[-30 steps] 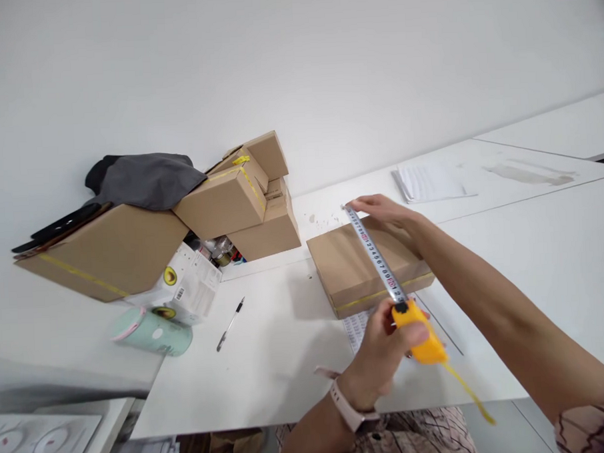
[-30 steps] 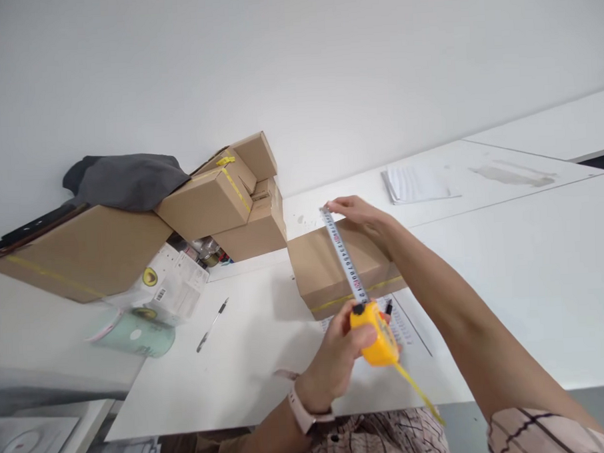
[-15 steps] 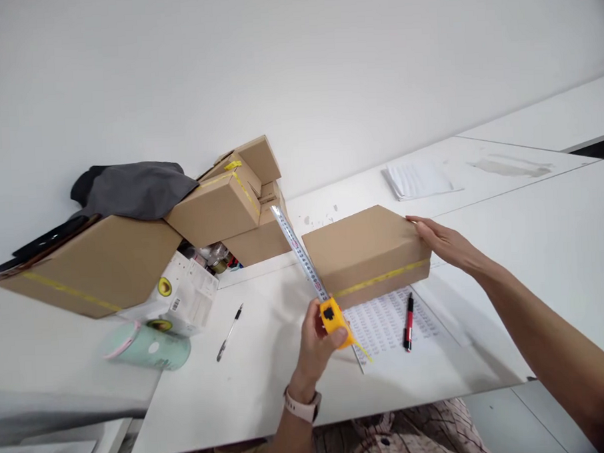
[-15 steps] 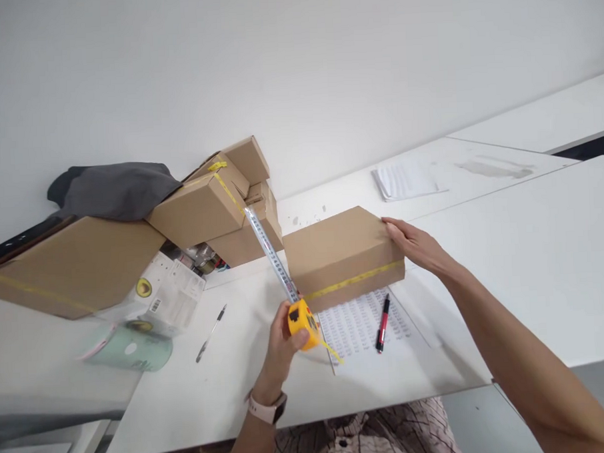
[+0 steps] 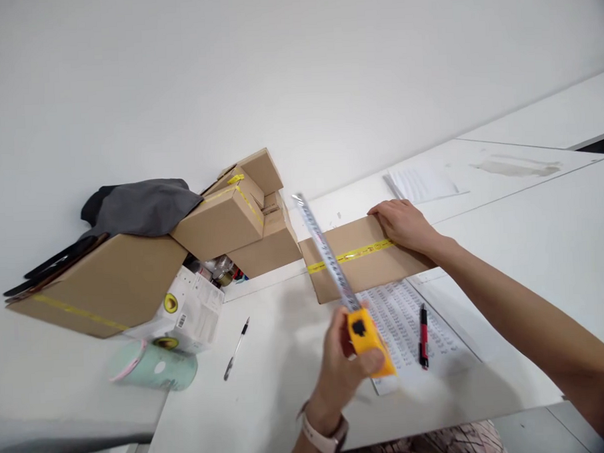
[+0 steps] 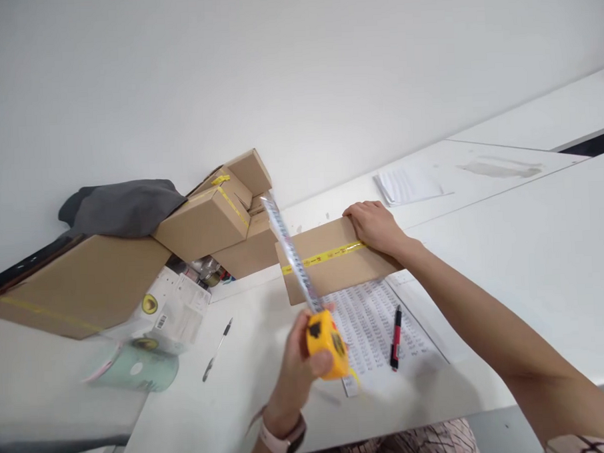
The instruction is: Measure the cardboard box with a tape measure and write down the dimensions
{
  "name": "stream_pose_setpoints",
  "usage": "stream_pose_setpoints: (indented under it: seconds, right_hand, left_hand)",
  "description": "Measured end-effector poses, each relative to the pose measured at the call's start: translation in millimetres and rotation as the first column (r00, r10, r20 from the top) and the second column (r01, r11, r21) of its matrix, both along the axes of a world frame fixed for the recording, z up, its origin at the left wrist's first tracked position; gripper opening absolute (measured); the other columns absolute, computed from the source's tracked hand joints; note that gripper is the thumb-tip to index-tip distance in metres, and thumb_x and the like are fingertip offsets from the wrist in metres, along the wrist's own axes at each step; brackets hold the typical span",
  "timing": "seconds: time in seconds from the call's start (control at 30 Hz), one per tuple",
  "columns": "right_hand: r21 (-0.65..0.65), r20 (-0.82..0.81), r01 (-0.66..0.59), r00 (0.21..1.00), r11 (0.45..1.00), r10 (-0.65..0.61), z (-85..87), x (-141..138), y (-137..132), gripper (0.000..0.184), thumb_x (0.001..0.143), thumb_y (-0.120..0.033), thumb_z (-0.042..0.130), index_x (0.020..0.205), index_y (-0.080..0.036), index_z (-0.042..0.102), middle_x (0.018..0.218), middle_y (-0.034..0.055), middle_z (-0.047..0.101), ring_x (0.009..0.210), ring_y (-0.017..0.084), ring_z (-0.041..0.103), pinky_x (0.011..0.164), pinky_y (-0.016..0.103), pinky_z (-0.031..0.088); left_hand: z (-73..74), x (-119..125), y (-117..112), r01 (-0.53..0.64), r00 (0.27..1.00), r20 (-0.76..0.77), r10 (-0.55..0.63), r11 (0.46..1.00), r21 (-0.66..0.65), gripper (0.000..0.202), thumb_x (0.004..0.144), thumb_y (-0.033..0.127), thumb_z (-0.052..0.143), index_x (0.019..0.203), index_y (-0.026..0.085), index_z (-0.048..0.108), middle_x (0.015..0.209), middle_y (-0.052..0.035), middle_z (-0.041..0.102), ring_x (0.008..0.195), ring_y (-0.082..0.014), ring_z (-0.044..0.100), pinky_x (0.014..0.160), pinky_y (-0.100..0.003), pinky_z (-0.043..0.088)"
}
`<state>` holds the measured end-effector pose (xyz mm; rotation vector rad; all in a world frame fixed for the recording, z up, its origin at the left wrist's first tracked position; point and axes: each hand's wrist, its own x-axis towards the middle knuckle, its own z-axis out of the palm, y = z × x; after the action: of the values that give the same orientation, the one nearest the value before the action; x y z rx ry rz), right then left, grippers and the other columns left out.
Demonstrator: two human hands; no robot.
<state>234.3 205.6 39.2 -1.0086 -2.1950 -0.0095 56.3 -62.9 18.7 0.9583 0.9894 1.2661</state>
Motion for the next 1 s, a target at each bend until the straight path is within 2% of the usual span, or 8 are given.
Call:
stream_pose_setpoints:
  seconds: [0.07,0.17,0.27,0.4,0.53,0.7,0.87,1.0]
  right_hand:
    - [0.023,0.029,0.026,0.999,0.999,-0.026,-0.1,-2,-2,0.041,0.098,-0.02,0.033,0.114,-0.018,0.071,0.11,0.0137,0.076,0.102,0.031,0.065,0.094,0.047,0.042]
    - [0.039,0.056,0.022,0.998,0.999,-0.024,0.0,-2,-4,0.044,0.095,-0.016,0.034,0.125,-0.018,0.067,0.113,0.0133,0.075,0.102,0.031,0.063,0.092,0.046,0.04]
    - [0.06,0.075,-0.017,0.997,0.998,0.013,-0.3,-1,-4,0.057,0.088,-0.008,0.038,0.139,-0.021,0.06,0.112,0.0123,0.075,0.099,0.03,0.061,0.087,0.044,0.039]
    - [0.105,0.128,-0.081,0.99,0.991,0.067,-1.0,-3,-3,0.065,0.088,-0.005,0.037,0.145,-0.03,0.057,0.106,0.01,0.073,0.096,0.028,0.058,0.082,0.04,0.037]
    - [0.104,0.164,-0.136,0.979,0.985,0.118,-1.1,-3,1,0.062,0.093,-0.008,0.035,0.142,-0.036,0.062,0.114,0.0087,0.07,0.097,0.027,0.055,0.083,0.041,0.037]
    - [0.084,0.173,-0.142,0.977,0.986,0.126,-2.5,-2,4,0.06,0.094,-0.008,0.035,0.136,-0.036,0.067,0.114,0.009,0.07,0.097,0.026,0.053,0.083,0.041,0.036]
    - [0.083,0.153,-0.144,0.98,0.986,0.13,-4.2,-1,2,0.056,0.096,-0.012,0.039,0.138,-0.038,0.066,0.115,0.0088,0.069,0.099,0.028,0.053,0.083,0.041,0.036]
    - [0.066,0.138,-0.133,0.983,0.989,0.123,-3.0,0,-3,0.056,0.096,-0.012,0.04,0.138,-0.037,0.066,0.115,0.0094,0.07,0.099,0.028,0.052,0.084,0.043,0.035]
  left_hand:
    - [-15.0,21,-5,0.101,0.992,0.089,-0.093,0.991,-0.088,0.074,0.053,0.047,0.098,0.109,0.018,0.06,0.09,-0.0003,0.059,0.075,-0.0128,0.058,0.071,-0.024,0.048]
    - [-29.6,39,-2,0.144,0.983,0.135,-0.124,0.978,-0.148,0.07,0.048,0.044,0.099,0.1,0.018,0.059,0.089,0.0004,0.057,0.074,-0.0106,0.054,0.068,-0.021,0.045]
    - [-33.5,43,5,0.149,0.981,0.149,-0.125,0.975,-0.165,0.067,0.049,0.041,0.098,0.098,0.018,0.059,0.088,0.0006,0.057,0.075,-0.0104,0.053,0.066,-0.021,0.044]
    - [-34.6,44,8,0.142,0.98,0.166,-0.113,0.974,-0.174,0.064,0.05,0.041,0.098,0.094,0.018,0.058,0.093,-0.0009,0.06,0.076,-0.011,0.054,0.066,-0.021,0.046]
    - [-42.4,49,5,0.157,0.98,0.15,-0.13,0.969,-0.191,0.065,0.05,0.041,0.098,0.096,0.018,0.056,0.107,-0.0047,0.065,0.078,-0.0118,0.056,0.065,-0.021,0.045]
    - [-54.3,55,4,0.156,0.985,0.098,-0.141,0.973,-0.168,0.068,0.056,0.038,0.096,0.109,0.019,0.057,0.115,-0.0059,0.066,0.082,-0.0122,0.058,0.069,-0.022,0.048]
    - [-48.1,58,24,0.089,0.994,0.071,-0.079,0.986,-0.143,0.082,0.06,0.038,0.095,0.127,0.022,0.05,0.122,-0.0082,0.065,0.091,-0.0163,0.062,0.078,-0.028,0.053]
    - [-39.8,62,46,0.007,0.998,0.067,-0.003,0.998,-0.065,0.071,0.066,0.042,0.091,0.123,0.021,0.054,0.115,-0.0069,0.067,0.093,-0.0175,0.063,0.081,-0.029,0.053]
